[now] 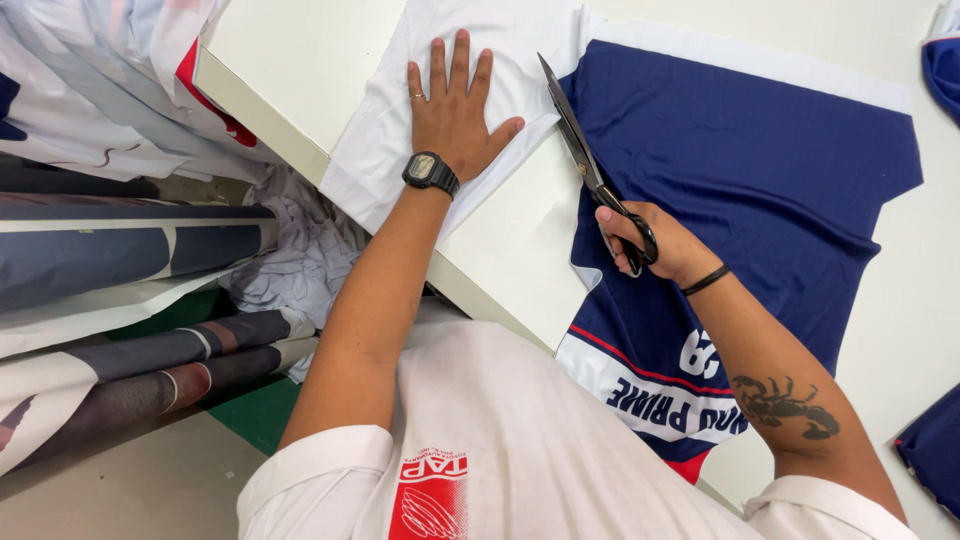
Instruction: The person uses shears to cut white fabric pieces on a table, following the outline of a blue sports jersey with the number 29. The person repeatedly aligns the jersey as a template, cuts along its edges, and removes the cut fabric pieces.
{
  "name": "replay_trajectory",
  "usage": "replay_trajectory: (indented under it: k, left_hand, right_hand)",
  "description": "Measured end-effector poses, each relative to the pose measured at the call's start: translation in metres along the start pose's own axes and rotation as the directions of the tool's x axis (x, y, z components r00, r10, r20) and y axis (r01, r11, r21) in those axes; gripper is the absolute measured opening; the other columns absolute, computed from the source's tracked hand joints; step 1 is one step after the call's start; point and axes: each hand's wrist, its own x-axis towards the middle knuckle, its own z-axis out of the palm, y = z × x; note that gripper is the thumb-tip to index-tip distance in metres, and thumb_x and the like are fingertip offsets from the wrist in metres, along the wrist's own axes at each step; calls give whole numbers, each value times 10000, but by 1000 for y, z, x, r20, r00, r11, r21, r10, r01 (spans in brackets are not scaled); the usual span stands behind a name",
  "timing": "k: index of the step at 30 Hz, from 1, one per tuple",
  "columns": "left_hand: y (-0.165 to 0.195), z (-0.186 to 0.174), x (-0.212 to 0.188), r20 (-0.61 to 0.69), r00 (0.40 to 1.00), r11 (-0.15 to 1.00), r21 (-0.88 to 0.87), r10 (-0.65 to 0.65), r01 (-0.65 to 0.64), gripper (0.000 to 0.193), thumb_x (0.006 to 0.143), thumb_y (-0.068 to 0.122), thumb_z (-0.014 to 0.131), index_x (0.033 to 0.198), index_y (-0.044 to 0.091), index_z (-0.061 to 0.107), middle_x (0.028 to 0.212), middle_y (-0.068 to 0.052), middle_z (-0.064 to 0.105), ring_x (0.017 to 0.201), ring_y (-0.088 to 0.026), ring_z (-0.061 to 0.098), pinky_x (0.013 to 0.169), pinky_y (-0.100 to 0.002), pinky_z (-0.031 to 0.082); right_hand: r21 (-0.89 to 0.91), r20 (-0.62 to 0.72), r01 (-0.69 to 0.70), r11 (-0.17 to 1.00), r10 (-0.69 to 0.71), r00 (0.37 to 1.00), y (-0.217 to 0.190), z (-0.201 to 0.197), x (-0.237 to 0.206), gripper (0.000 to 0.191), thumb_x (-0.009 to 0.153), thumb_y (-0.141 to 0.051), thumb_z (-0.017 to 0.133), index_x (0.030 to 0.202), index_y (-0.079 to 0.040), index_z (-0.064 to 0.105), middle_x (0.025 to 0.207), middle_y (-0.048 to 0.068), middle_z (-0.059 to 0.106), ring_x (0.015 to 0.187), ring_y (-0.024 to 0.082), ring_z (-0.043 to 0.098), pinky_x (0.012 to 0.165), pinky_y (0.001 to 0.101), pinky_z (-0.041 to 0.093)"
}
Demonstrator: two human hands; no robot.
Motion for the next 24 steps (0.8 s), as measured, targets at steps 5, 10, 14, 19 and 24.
replay_trajectory:
  k: [5, 10, 14, 19, 24]
  left_hand:
    - [-2, 3, 1, -102, 994, 998, -27, 45, -48, 881, 895, 669, 639, 1557, 138, 404, 1666, -180, 161, 1526, -417, 111, 1199, -679, 65]
    - [-8, 8, -4, -177, 976, 992, 11, 124, -124, 547, 966, 537, 705, 1422, 260, 588, 1698, -94, 290, 1576, -335, 249, 1294, -644, 160]
    - [-9, 5, -8, -220, 913, 933, -34, 344, -359, 562, 907, 552, 744, 1330, 198, 638, 1584, -107, 369, 1427, -368, 347, 1183, -635, 224]
    - [-12, 1, -16, -77, 875, 878, 21, 478, -477, 689, 693, 515, 795, 1184, 46, 680, 1361, -189, 519, 1142, -410, 510, 880, -590, 403]
    - [-25, 5, 10, 2, 923, 891, -262, 385, -371, 154, 1013, 231, 647, 1016, 77, 660, 1050, -112, 684, 973, -314, 651, 817, -435, 531]
  right_hand:
    - [-23, -57, -26, 999, 24, 998, -1, 0, 3, 471, 905, -449, 706, 677, -78, 525, 527, 48, 531, 400, 143, 494, 373, 295, 433]
    - [41, -68, 85, 996, -82, 994, 27, 12, -46, 445, 862, -444, 728, 695, -64, 568, 531, 30, 554, 418, 126, 518, 387, 275, 426]
    - [-680, -479, -58, 730, -383, 790, 83, 37, -111, 574, 685, -496, 863, 855, 2, 635, 728, 148, 649, 635, 299, 644, 586, 396, 516]
    - [-785, -607, -96, 612, -729, 317, 139, 40, -137, 688, 732, -527, 829, 1128, 14, 677, 1028, 172, 698, 909, 363, 684, 788, 434, 557]
    - [-561, -828, -434, 705, -472, 304, 145, 59, -146, 692, 710, -535, 885, 1093, 2, 676, 999, 167, 704, 906, 372, 681, 766, 448, 542]
